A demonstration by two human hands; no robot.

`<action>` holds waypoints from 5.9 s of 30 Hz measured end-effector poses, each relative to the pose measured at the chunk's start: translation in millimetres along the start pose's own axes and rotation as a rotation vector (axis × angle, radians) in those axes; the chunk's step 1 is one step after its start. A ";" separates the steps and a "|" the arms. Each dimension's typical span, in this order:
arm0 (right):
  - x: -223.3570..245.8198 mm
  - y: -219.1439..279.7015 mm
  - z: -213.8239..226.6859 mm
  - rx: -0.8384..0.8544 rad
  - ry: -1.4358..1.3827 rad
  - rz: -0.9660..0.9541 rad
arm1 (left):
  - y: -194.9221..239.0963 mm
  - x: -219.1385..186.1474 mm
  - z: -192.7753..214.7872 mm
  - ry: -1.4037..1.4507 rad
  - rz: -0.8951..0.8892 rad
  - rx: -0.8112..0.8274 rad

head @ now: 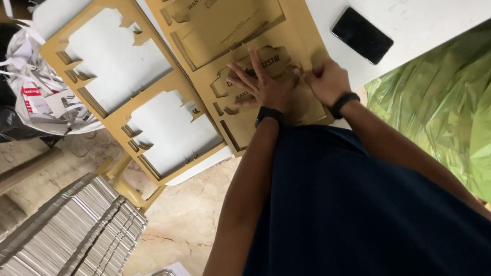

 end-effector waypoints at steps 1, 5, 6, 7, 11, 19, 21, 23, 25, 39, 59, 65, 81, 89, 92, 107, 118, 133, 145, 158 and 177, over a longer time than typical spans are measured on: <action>11.6 6.1 -0.2 0.004 0.003 0.008 | -3.2 1.7 -1.0 0.002 0.005 -0.007; 25.7 22.6 -2.0 0.075 -0.039 -0.091 | 2.3 -1.7 1.9 0.029 -0.001 -0.012; 28.4 21.1 -0.7 0.058 -0.049 -0.092 | 3.3 -6.5 7.2 0.040 -0.013 -0.028; 38.8 24.7 3.0 0.065 -0.045 -0.096 | 0.8 -5.4 4.9 0.038 -0.006 -0.026; 33.6 14.4 1.5 0.179 -0.411 -0.317 | -5.0 -4.4 -4.8 -0.013 0.063 0.044; 11.9 -10.5 -6.6 0.496 -0.785 -0.476 | -4.8 -6.3 1.6 -0.053 0.092 0.075; -6.2 -37.5 -6.2 0.334 0.234 -0.084 | -2.8 0.7 0.5 0.013 0.083 0.113; 19.8 -35.6 7.4 0.244 0.222 -0.013 | -7.6 -2.0 -4.1 0.030 0.130 0.047; 45.2 -26.7 15.9 0.150 0.210 0.058 | -7.5 1.1 -6.5 0.049 0.174 -0.019; 133.9 46.9 14.7 0.236 -0.321 -0.195 | -16.8 1.9 -16.8 -0.070 0.256 -0.007; 55.0 -28.8 -9.7 0.358 -0.943 -0.532 | -17.4 -9.4 -8.0 -0.097 0.359 -0.042; 63.6 -26.4 6.2 0.481 -0.944 -0.563 | -14.8 -15.0 2.5 0.002 0.353 0.005; 61.8 -5.8 17.2 0.452 -0.842 -0.281 | -43.2 41.2 50.7 -0.122 0.096 -0.435; 37.5 -26.1 0.5 0.297 -0.873 -0.286 | -155.1 167.5 8.0 0.103 0.146 0.024; 41.1 -21.2 -2.2 0.261 -0.868 -0.278 | -127.7 111.8 55.5 0.052 0.143 0.019; 40.8 -20.4 8.3 0.440 -0.859 -0.081 | -104.7 121.5 103.2 -0.024 -0.019 0.007; 49.0 -5.4 21.0 0.544 -0.682 0.095 | -86.5 83.4 111.6 -0.269 -0.060 0.159; 63.7 12.6 47.6 0.266 -0.236 0.177 | -36.9 -5.9 154.3 0.064 -0.101 -0.019; 18.9 -3.5 81.9 0.639 -0.622 0.455 | -25.1 7.6 136.9 0.061 0.030 0.009; -2.0 -23.5 74.5 0.427 -0.413 0.657 | -7.1 -18.8 140.9 0.082 -0.017 -0.065; -11.3 -13.2 88.9 0.618 -1.010 -0.145 | -10.5 -59.3 181.0 0.240 -0.173 -0.064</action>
Point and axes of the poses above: each hand's wrist, its own y-axis away from the middle knuckle, its own z-axis out of the back of the hand, x = y × z, the point moved 5 cm from there along -y, towards the middle knuckle, and after that the axes turned 6 degrees about -y, right-handed, at the moved point
